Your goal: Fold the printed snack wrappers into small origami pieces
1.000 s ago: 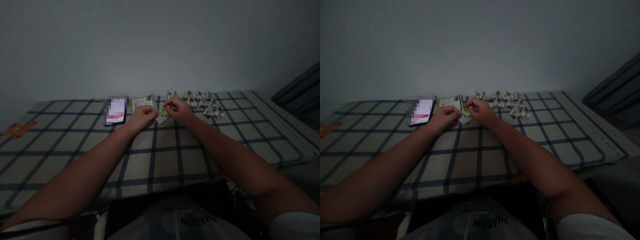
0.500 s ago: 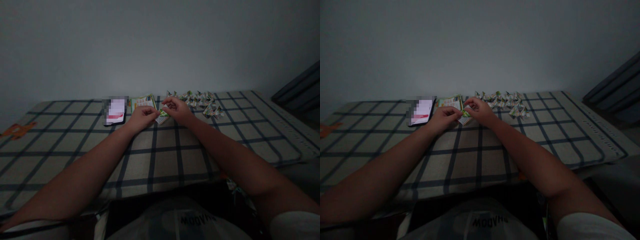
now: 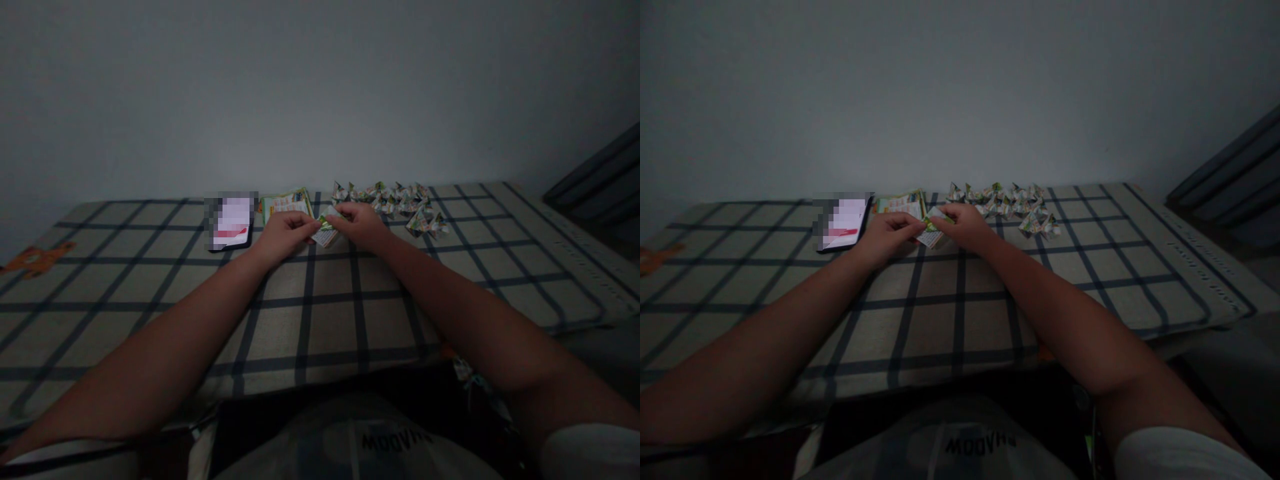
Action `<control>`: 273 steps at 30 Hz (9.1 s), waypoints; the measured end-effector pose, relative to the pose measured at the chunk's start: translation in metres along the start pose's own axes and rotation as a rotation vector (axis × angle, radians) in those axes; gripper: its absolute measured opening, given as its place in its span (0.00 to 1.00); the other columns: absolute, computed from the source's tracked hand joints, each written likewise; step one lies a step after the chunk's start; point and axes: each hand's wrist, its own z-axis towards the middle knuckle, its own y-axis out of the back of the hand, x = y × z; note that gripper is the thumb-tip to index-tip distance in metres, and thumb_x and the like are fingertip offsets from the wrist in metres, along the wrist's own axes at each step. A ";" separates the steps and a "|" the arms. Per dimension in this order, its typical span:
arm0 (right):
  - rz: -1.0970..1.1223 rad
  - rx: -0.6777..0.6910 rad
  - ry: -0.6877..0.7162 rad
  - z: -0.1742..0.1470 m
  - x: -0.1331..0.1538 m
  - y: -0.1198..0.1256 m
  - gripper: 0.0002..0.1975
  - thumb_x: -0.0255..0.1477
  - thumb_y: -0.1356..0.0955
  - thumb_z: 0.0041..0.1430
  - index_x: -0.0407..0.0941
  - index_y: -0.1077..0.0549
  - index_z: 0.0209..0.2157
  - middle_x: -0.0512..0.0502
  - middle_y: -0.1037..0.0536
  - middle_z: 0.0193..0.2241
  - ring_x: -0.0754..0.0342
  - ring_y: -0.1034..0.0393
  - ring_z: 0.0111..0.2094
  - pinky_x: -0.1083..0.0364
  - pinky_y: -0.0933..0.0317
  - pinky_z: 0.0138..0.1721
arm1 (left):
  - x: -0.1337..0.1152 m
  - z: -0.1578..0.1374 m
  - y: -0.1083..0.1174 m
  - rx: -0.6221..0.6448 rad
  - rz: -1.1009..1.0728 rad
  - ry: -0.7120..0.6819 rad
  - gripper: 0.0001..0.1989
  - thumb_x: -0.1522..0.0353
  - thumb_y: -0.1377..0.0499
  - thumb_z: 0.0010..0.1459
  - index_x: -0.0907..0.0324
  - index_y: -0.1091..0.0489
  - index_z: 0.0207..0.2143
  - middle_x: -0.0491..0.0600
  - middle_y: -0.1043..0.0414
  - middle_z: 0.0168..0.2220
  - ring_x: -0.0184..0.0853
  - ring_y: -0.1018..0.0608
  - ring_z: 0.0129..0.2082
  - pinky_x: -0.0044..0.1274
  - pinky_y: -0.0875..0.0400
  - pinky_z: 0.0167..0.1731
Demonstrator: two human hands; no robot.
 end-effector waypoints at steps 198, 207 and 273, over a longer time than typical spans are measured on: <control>0.545 0.083 -0.147 0.003 -0.011 -0.004 0.29 0.27 0.26 0.51 0.44 0.33 0.56 0.58 0.26 0.25 0.59 0.29 0.27 0.58 0.32 0.33 | 0.005 0.006 -0.002 -0.082 -0.364 0.153 0.20 0.61 0.26 0.45 0.62 0.20 0.40 0.53 0.19 0.37 0.29 0.24 0.27 0.18 0.34 0.22; 0.465 0.159 -0.164 0.001 -0.005 -0.004 0.08 0.32 0.28 0.60 0.42 0.26 0.31 0.49 0.22 0.26 0.59 0.27 0.29 0.58 0.30 0.36 | 0.001 0.006 -0.001 -0.044 -0.492 0.161 0.18 0.65 0.26 0.46 0.61 0.20 0.39 0.53 0.18 0.41 0.31 0.20 0.32 0.17 0.33 0.22; -0.069 -0.021 0.291 0.002 -0.015 0.002 0.09 0.36 0.29 0.63 0.47 0.19 0.33 0.44 0.19 0.40 0.51 0.26 0.43 0.49 0.34 0.50 | -0.003 0.006 -0.001 -0.034 -0.573 0.177 0.13 0.74 0.30 0.48 0.62 0.21 0.40 0.52 0.19 0.40 0.31 0.18 0.36 0.21 0.22 0.39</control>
